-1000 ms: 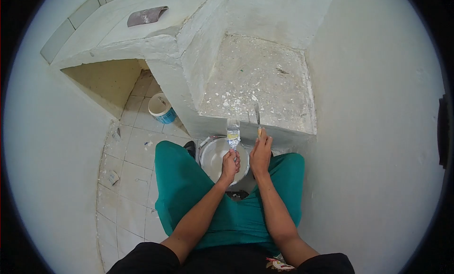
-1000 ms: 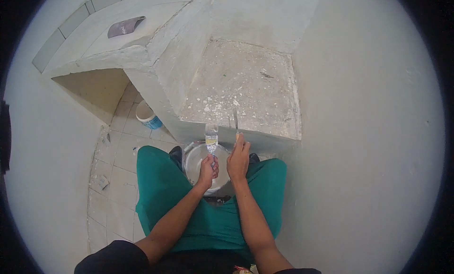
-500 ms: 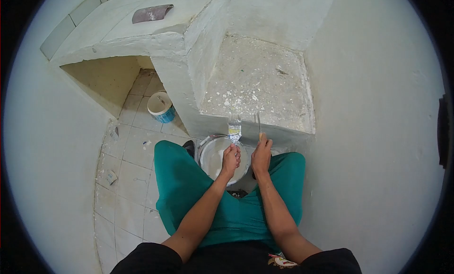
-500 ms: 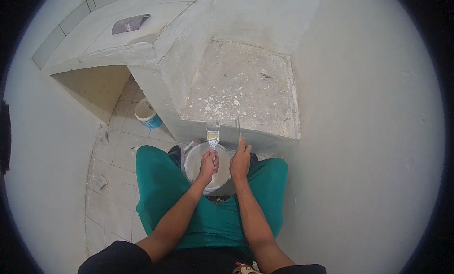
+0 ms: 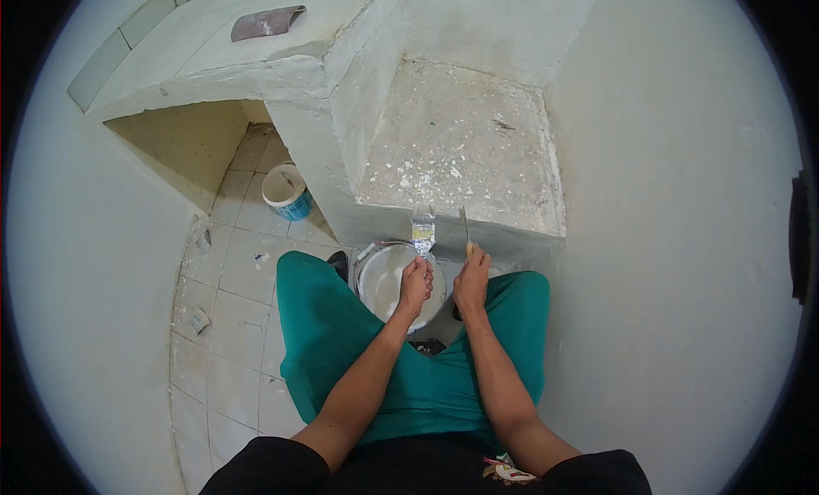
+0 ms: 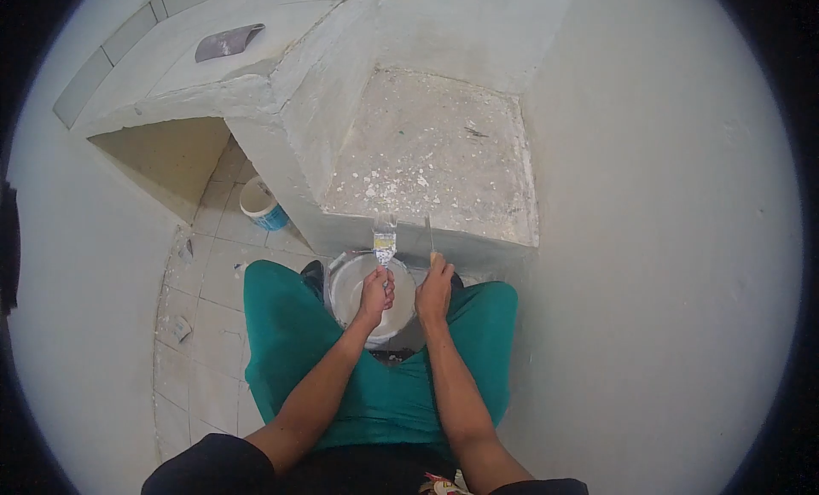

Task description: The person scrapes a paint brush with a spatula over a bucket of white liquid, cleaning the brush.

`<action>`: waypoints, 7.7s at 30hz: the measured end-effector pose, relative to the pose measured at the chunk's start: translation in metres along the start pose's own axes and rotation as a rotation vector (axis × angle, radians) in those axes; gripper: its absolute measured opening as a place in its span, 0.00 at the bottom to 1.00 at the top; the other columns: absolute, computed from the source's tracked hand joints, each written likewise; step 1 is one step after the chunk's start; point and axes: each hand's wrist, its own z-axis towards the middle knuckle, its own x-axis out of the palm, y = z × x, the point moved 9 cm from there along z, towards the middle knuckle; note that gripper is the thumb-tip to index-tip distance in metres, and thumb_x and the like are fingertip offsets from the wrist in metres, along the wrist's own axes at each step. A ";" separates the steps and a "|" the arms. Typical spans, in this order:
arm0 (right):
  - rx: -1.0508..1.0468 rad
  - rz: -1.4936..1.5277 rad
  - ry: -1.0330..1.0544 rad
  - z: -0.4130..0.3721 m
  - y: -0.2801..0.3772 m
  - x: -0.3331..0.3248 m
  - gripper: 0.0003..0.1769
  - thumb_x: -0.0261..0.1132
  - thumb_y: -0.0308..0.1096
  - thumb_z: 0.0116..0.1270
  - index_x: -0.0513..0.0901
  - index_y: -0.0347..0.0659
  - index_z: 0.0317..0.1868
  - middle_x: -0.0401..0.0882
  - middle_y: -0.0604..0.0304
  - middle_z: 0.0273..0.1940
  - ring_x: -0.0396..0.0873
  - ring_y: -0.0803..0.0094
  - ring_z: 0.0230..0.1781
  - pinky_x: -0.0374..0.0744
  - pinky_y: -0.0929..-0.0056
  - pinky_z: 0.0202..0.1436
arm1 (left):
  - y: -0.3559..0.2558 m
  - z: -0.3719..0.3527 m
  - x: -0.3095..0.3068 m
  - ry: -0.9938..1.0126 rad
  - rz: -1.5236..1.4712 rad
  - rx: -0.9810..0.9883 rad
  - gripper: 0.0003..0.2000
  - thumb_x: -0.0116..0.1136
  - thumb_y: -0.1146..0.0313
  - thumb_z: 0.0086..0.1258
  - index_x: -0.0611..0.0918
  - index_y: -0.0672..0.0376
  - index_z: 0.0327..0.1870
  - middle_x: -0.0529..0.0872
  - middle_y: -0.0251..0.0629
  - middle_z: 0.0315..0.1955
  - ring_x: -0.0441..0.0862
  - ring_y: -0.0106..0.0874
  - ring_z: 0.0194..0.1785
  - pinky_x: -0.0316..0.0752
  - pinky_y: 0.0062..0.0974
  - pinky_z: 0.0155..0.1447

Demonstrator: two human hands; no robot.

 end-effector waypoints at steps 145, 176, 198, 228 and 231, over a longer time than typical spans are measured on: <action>0.019 0.087 0.295 0.040 0.102 -0.049 0.23 0.58 0.45 0.63 0.82 0.28 0.29 0.76 0.35 0.24 0.79 0.39 0.29 0.74 0.50 0.36 | -0.079 0.037 -0.072 -0.175 0.649 0.518 0.09 0.48 0.70 0.68 0.76 0.62 0.28 0.68 0.28 0.17 0.64 0.21 0.23 0.59 0.25 0.29; 0.061 0.283 0.013 0.066 0.090 -0.060 0.20 0.58 0.43 0.65 0.83 0.31 0.33 0.80 0.36 0.29 0.80 0.40 0.32 0.75 0.52 0.37 | -0.084 0.034 -0.069 -0.240 0.901 0.721 0.18 0.47 0.56 0.74 0.77 0.61 0.31 0.78 0.44 0.20 0.77 0.41 0.26 0.69 0.39 0.33; -0.002 0.399 0.059 0.055 0.073 -0.025 0.23 0.62 0.43 0.66 0.77 0.27 0.26 0.61 0.63 0.16 0.61 0.79 0.20 0.63 0.68 0.23 | -0.038 0.017 -0.007 0.685 -0.151 -0.196 0.18 0.39 0.53 0.79 0.68 0.55 0.30 0.57 0.23 0.13 0.50 0.15 0.13 0.46 0.14 0.12; -0.023 0.460 -0.027 0.045 0.084 -0.032 0.17 0.61 0.41 0.69 0.80 0.30 0.39 0.78 0.51 0.24 0.73 0.71 0.24 0.73 0.64 0.31 | -0.040 0.011 0.004 0.732 -0.461 -0.329 0.17 0.38 0.54 0.79 0.66 0.54 0.30 0.57 0.23 0.13 0.51 0.15 0.14 0.47 0.14 0.14; -0.076 0.443 -0.072 0.046 0.078 -0.034 0.16 0.58 0.38 0.71 0.77 0.32 0.47 0.79 0.47 0.32 0.76 0.60 0.30 0.74 0.61 0.37 | -0.048 0.018 -0.008 0.642 -0.514 -0.240 0.17 0.37 0.53 0.79 0.67 0.54 0.30 0.57 0.23 0.14 0.51 0.16 0.14 0.48 0.15 0.14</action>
